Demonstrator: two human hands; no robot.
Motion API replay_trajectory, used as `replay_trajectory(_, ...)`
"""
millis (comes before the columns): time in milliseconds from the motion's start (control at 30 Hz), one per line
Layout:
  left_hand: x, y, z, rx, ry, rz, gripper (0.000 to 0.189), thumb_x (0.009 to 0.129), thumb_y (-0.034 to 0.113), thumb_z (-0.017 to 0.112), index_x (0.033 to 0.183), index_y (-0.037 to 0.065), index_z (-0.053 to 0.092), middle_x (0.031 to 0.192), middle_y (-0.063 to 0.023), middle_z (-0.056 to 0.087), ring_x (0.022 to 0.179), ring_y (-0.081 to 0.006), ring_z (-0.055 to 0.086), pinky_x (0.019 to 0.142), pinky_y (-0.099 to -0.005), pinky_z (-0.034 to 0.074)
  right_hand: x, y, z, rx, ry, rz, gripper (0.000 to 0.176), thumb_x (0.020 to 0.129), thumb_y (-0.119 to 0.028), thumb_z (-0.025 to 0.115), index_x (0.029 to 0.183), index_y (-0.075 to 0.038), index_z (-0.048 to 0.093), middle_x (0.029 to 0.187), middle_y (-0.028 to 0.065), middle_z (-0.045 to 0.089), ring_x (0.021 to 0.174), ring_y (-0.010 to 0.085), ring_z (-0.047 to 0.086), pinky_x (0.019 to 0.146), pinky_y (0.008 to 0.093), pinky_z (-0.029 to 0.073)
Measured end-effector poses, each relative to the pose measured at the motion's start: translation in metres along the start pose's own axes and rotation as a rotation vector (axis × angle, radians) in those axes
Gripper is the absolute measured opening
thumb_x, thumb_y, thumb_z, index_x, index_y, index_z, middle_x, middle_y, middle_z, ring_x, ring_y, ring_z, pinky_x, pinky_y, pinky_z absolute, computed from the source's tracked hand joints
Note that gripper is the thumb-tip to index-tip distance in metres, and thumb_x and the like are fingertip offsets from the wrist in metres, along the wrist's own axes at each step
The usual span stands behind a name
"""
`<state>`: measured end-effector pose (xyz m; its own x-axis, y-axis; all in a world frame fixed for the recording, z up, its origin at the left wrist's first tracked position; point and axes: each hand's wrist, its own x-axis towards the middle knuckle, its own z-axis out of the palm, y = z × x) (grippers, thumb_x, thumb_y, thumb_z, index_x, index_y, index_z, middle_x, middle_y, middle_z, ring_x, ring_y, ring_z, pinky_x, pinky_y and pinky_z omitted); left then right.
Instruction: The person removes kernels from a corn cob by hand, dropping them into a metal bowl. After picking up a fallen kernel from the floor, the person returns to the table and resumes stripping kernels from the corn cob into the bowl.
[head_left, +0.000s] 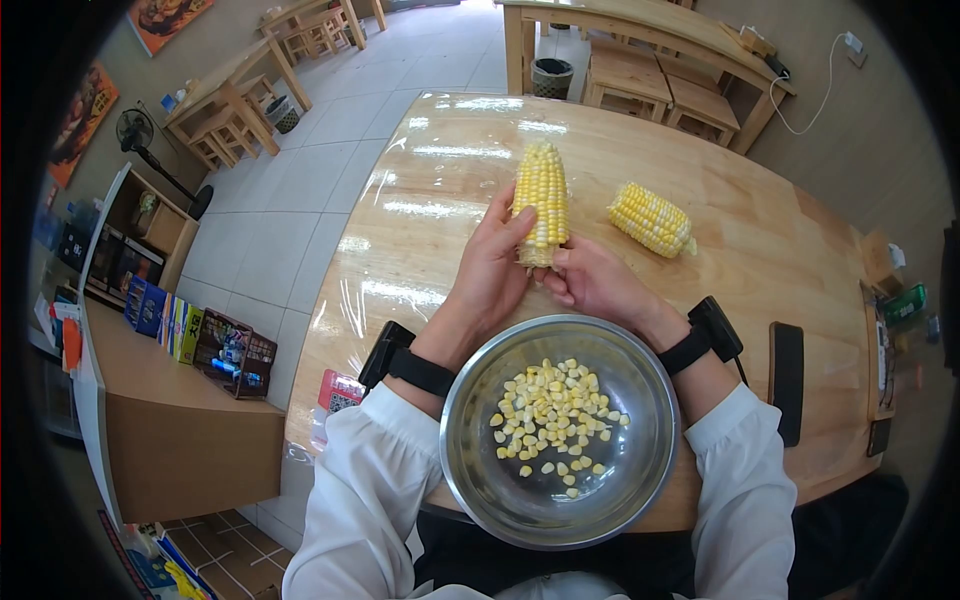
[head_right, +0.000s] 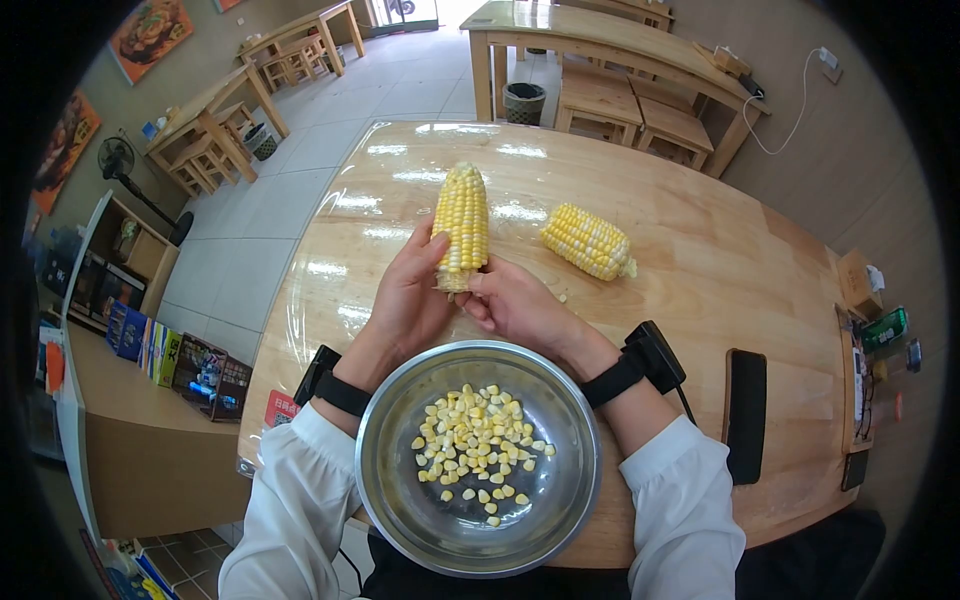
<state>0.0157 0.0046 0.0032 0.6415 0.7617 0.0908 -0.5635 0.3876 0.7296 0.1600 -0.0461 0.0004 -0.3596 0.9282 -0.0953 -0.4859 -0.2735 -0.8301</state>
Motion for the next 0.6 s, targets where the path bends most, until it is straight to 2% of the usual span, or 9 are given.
replay_trajectory(100,0.0009,-0.001,0.0004,0.045,0.035,0.01,0.047,0.092,0.018,0.048,0.133,0.007,0.03,0.107,-0.0085,0.053,0.089,-0.0165,0.057,0.067,-0.0288,0.05,-0.0003,0.0027,-0.0074,0.003,-0.097,-0.035,0.026,0.09,-0.022,0.048,0.111,-0.006,0.045,0.087,0.001,0.047,0.067,0.0048,0.041,0.056,0.018,0.036)
replay_trajectory(167,0.0022,-0.0026,-0.0034,0.005,0.06,-0.002,0.054,0.089,0.013,0.054,0.135,0.006,0.027,0.112,-0.0099,0.052,0.095,-0.0177,0.055,0.075,-0.0304,0.05,-0.0014,0.0003,-0.0054,0.014,-0.072,0.008,0.026,0.091,-0.022,0.048,0.111,-0.006,0.045,0.087,0.0006,0.047,0.067,0.0044,0.041,0.055,0.0176,0.035)
replay_trajectory(200,0.0029,-0.0044,-0.0031,0.005,0.06,-0.002,0.054,0.089,0.013,0.054,0.135,0.006,0.027,0.112,-0.0099,0.052,0.095,-0.0177,0.055,0.075,-0.0304,0.05,-0.0021,-0.0013,-0.004,0.026,-0.047,0.05,0.026,0.092,-0.023,0.049,0.112,-0.007,0.044,0.086,0.0003,0.047,0.066,0.004,0.041,0.055,0.0171,0.035)
replay_trajectory(267,0.0046,-0.0088,-0.0011,0.105,0.128,0.079,0.057,0.086,0.01,0.058,0.134,0.004,0.028,0.113,-0.0095,0.051,0.1,-0.0163,0.053,0.083,-0.0294,0.047,-0.0025,-0.0003,-0.0005,0.022,-0.017,0.044,0.024,0.092,-0.022,0.049,0.11,-0.006,0.044,0.085,-0.0006,0.046,0.064,0.0032,0.04,0.052,0.0165,0.034)
replay_trajectory(367,0.0025,-0.0061,0.003,0.103,0.133,0.058,0.058,0.084,0.008,0.06,0.133,0.002,0.03,0.114,-0.0088,0.051,0.104,-0.0152,0.051,0.088,-0.0288,0.043,-0.0025,0.0009,0.0003,0.015,0.009,0.035,0.023,0.093,-0.023,0.05,0.108,-0.006,0.044,0.083,-0.002,0.044,0.062,0.0023,0.039,0.049,0.0157,0.033)
replay_trajectory(533,0.0017,-0.0044,0.0027,0.072,0.077,0.021,0.052,0.085,0.009,0.06,0.13,0.002,0.034,0.111,-0.008,0.053,0.099,-0.0146,0.054,0.083,-0.0283,0.046,-0.0021,0.0026,-0.0019,-0.008,0.0,0.029,0.023,0.093,-0.024,0.051,0.107,-0.007,0.044,0.083,-0.0028,0.043,0.062,0.0022,0.038,0.05,0.0154,0.034)
replay_trajectory(600,0.0018,-0.0037,0.0029,0.049,0.057,0.012,0.05,0.085,0.01,0.06,0.128,0.002,0.036,0.109,-0.0079,0.054,0.096,-0.0142,0.055,0.081,-0.0279,0.047,-0.0028,0.0009,-0.001,-0.019,-0.012,0.034,0.021,0.092,-0.019,0.051,0.106,-0.006,0.044,0.082,-0.0029,0.043,0.062,0.0027,0.038,0.051,0.0161,0.034)
